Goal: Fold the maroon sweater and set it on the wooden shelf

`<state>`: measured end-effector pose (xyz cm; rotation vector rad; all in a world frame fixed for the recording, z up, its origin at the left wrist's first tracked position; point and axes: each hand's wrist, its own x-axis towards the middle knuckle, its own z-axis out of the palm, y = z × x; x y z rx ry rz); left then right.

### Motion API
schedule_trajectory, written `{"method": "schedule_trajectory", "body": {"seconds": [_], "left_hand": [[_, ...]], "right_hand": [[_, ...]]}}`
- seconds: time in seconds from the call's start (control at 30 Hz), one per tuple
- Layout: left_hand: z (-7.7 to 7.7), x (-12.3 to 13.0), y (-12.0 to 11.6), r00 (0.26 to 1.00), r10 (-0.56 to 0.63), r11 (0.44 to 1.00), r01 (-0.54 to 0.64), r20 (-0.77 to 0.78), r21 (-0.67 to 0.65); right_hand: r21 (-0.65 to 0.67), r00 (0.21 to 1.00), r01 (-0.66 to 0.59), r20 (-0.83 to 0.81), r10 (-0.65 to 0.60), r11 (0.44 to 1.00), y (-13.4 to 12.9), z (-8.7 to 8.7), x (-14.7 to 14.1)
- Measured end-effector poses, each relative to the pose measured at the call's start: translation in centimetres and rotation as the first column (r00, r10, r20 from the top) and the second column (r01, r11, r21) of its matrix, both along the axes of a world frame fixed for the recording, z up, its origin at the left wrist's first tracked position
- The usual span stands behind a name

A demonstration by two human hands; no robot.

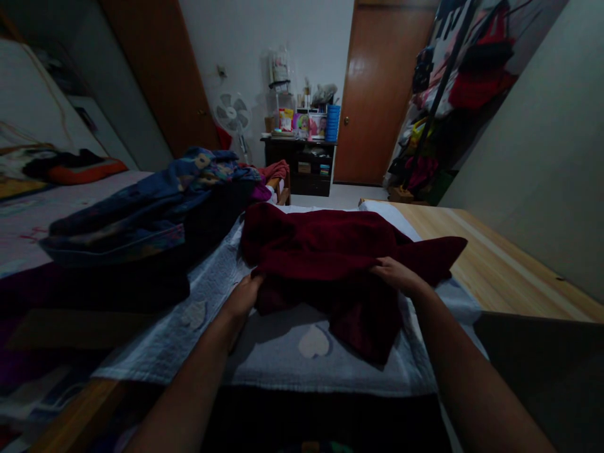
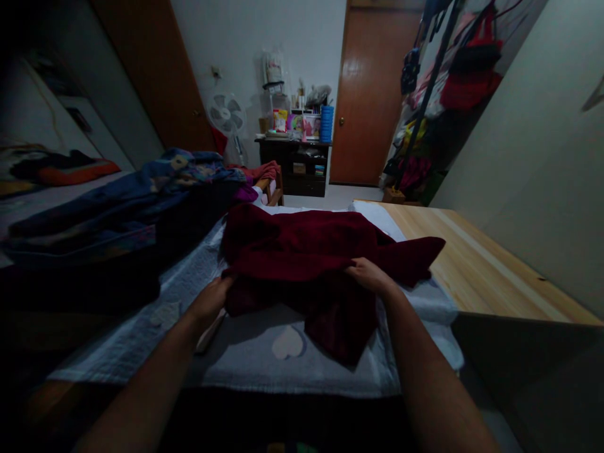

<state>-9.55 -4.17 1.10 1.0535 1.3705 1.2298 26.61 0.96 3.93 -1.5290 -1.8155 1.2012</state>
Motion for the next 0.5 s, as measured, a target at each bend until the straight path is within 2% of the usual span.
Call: {"method": "schedule_trajectory", "body": {"seconds": [0.07,0.1,0.17,0.27,0.3,0.33,0.37,0.43,0.5], "left_hand": [[1.6,0.4,1.6,0.992,0.016,1.0,-0.018,0.129,0.014],[2.6,0.7,2.7,0.976,0.011,1.0,-0.011,0.216,-0.002],[4.7,1.5,5.6,0.934,0.045,0.999,-0.039,0.354,-0.024],[7.1,2.9,10.7,0.808,0.16,0.987,-0.131,0.566,-0.092],[7.5,3.5,12.4,0.757,0.158,0.986,-0.15,0.634,-0.067],[7.6,4.1,13.8,0.736,0.136,0.989,-0.145,0.663,-0.041],[7.4,4.6,15.0,0.745,0.121,0.984,-0.177,0.656,0.02],[6.1,5.4,16.3,0.846,0.106,0.972,-0.2,0.523,0.127],[4.1,5.8,16.2,0.973,0.026,0.983,-0.066,0.229,0.17]], "right_hand": [[0.148,0.979,0.187,0.054,-0.197,0.971,1.6,0.3,0.1],[0.242,0.95,0.272,0.086,-0.3,0.931,2.3,0.5,0.0],[0.444,0.861,0.379,0.152,-0.485,0.812,3.0,0.6,-0.6],[0.7,0.71,0.36,0.223,-0.668,0.617,2.1,0.4,-2.8],[0.749,0.688,0.32,0.238,-0.685,0.581,1.2,0.3,-4.0],[0.778,0.7,0.264,0.252,-0.668,0.57,0.0,0.0,-5.2],[0.785,0.738,0.186,0.285,-0.612,0.591,-1.2,-0.3,-6.5],[0.708,0.807,-0.023,0.43,-0.405,0.706,-3.8,-1.2,-8.7],[0.517,0.792,-0.173,0.579,-0.194,0.838,-6.0,-2.6,-10.1]]}}
